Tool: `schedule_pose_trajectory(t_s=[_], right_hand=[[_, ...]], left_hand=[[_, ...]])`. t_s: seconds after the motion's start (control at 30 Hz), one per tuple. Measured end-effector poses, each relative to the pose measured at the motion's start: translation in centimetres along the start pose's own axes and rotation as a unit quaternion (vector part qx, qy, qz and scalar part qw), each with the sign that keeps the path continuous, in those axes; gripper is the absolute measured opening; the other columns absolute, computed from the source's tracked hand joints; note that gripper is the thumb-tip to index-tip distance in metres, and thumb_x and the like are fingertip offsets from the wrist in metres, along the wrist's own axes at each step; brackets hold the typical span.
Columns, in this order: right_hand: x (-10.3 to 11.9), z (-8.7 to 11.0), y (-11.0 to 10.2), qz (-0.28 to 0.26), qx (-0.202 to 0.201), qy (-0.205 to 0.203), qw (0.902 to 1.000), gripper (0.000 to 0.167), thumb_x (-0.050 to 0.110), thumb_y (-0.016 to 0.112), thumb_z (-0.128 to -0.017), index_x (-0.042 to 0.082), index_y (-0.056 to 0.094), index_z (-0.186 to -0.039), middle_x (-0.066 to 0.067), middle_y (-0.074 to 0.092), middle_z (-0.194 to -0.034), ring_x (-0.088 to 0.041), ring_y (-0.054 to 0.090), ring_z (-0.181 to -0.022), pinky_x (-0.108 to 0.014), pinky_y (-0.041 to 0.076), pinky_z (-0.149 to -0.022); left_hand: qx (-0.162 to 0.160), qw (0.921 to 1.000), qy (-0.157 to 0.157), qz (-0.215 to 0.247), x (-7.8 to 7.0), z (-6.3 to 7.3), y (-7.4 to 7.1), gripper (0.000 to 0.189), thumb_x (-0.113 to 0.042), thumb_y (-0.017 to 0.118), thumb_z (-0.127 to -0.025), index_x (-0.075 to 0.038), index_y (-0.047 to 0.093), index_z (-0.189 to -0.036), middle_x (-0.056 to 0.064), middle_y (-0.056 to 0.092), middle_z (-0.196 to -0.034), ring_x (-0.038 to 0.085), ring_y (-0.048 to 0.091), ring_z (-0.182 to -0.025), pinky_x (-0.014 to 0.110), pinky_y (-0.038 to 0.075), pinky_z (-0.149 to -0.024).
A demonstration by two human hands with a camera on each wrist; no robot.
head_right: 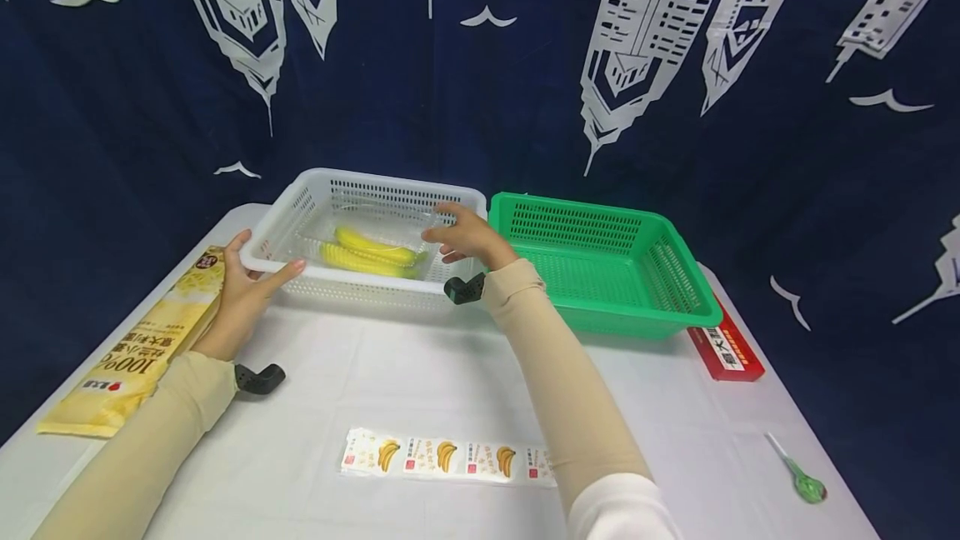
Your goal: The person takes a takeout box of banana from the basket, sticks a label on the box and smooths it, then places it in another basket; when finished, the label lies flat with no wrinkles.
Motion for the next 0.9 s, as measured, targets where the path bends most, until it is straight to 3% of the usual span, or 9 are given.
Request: schedule_pose_trajectory(t_s=[0.23, 0.43, 0.57, 0.7, 0.9], right_hand=[[-1.0, -1.2, 1.4, -0.005, 0.039, 0.051, 0.9979, 0.082, 0.017, 0.069, -0.107, 0.021, 0.022, -0.174, -0.021, 0.049, -0.16, -0.022, 0.059, -0.09, -0.032, 0.061, -0.088], [-1.0, -1.4, 2.0, -0.012, 0.045, 0.07, 0.9965, 0.09, 0.017, 0.071, -0.105, 0.025, 0.015, -0.175, -0.02, 0.042, -0.165, -0.018, 0.057, -0.074, -0.031, 0.059, -0.083], [-0.9, -1.7, 2.4, -0.019, 0.04, 0.072, 0.9964, 0.093, 0.016, 0.072, -0.104, 0.025, 0.013, -0.175, -0.02, 0.043, -0.164, -0.02, 0.056, -0.074, -0.033, 0.06, -0.084], [-1.1, -2.0, 2.8, -0.03, 0.036, 0.082, 0.9956, 0.094, 0.014, 0.073, -0.104, 0.026, 0.014, -0.175, -0.016, 0.034, -0.17, -0.022, 0.055, -0.078, -0.035, 0.061, -0.086], [-1.5, -2.0, 3.3, -0.047, 0.043, 0.096, 0.9933, 0.093, 0.013, 0.072, -0.104, 0.028, 0.014, -0.175, -0.012, 0.019, -0.178, -0.019, 0.054, -0.072, -0.028, 0.06, -0.073]], left_hand=[[-0.002, 1.0, -0.004, -0.002, 0.3, 0.2, -0.3, 0.109, -0.015, 0.079, -0.1, -0.023, -0.002, -0.173, 0.012, 0.017, -0.178, 0.032, 0.024, -0.163, 0.046, 0.03, -0.131], [-0.001, 1.0, 0.001, 0.001, 0.2, 0.0, -0.2, 0.108, -0.014, 0.078, -0.101, -0.023, -0.002, -0.173, 0.011, 0.016, -0.178, 0.032, 0.023, -0.163, 0.046, 0.03, -0.131], [-0.004, 1.0, 0.003, 0.007, 0.1, 0.1, -0.2, 0.107, -0.014, 0.078, -0.101, -0.022, -0.001, -0.173, 0.011, 0.016, -0.178, 0.032, 0.024, -0.163, 0.046, 0.03, -0.131], [-0.006, 0.9999, 0.004, 0.01, -0.1, 0.1, -0.1, 0.107, -0.012, 0.078, -0.1, -0.022, 0.0, -0.172, 0.012, 0.017, -0.178, 0.032, 0.025, -0.162, 0.046, 0.031, -0.13], [-0.005, 0.9999, 0.003, 0.01, -0.1, 0.0, 0.1, 0.107, -0.013, 0.078, -0.1, -0.022, 0.0, -0.173, 0.012, 0.018, -0.178, 0.032, 0.025, -0.162, 0.046, 0.032, -0.13]])
Point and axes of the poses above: each hand's wrist, its own z-axis away from the middle knuckle, its own y-axis out of the palm, x = y × z, the point moved 6 cm from there along -z, towards the middle knuckle
